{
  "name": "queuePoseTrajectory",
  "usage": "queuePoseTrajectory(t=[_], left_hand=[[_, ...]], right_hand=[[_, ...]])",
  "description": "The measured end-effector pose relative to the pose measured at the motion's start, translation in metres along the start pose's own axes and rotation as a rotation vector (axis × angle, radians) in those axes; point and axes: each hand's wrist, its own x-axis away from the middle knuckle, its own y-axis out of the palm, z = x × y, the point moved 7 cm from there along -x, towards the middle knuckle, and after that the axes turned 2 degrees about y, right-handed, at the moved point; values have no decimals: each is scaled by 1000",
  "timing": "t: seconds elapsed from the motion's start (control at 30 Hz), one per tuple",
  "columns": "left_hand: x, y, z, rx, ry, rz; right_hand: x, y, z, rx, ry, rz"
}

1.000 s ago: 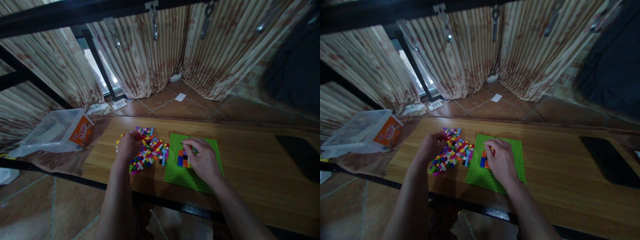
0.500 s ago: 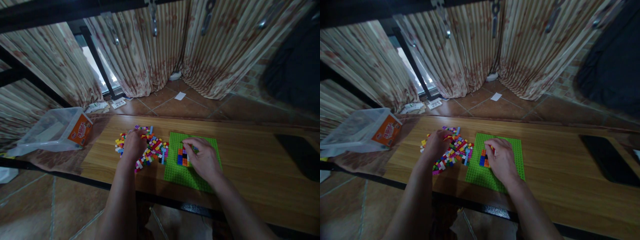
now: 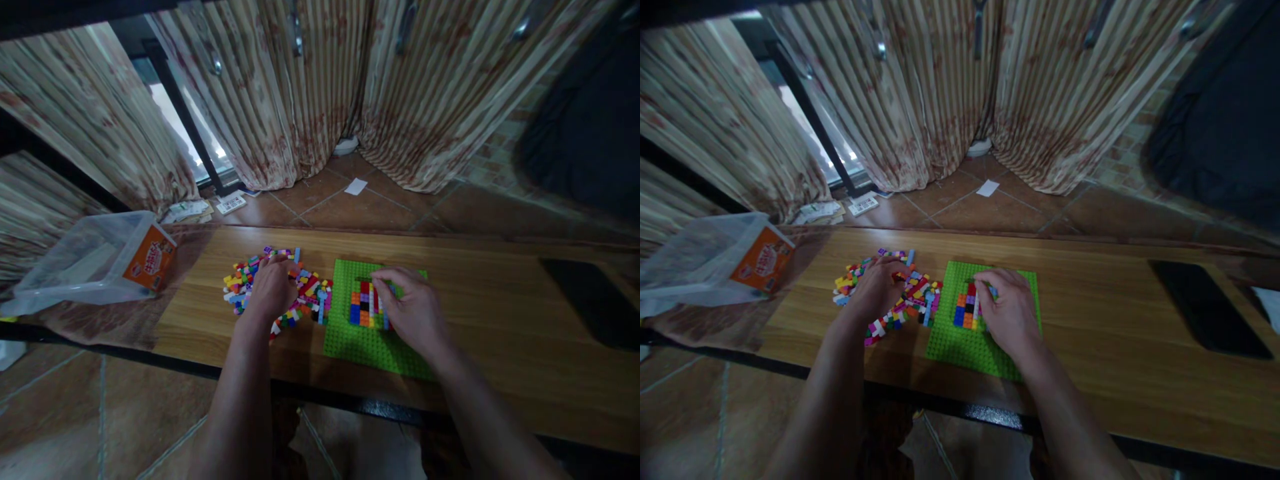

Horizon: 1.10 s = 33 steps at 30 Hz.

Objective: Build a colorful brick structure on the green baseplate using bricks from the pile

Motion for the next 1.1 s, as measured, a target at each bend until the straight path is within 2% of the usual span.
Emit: queuePoseTrajectory(t=[0.13,0.3,0.4,0.77,0.93,1.1], left_hand=[[0,-1,1,8,-6,-26],[-2,-1,-6,-46,-73,-23],[-3,1,-10,-79,-120,-29],[-4,4,-12,-138,-179,-77],[-3,1,-19,-59,-267,-69],[-1,0,-21,50,-216,-45]], right_hand=[[-4,-11,14,-12,54,55],[-9,-37,52,-165,224,246],[-9,-47,67,-226,301,318],[-8,-46,67,-237,319,310],[-8,-45,66,-202,303,290],[-7,-42,65,-181,318,272]])
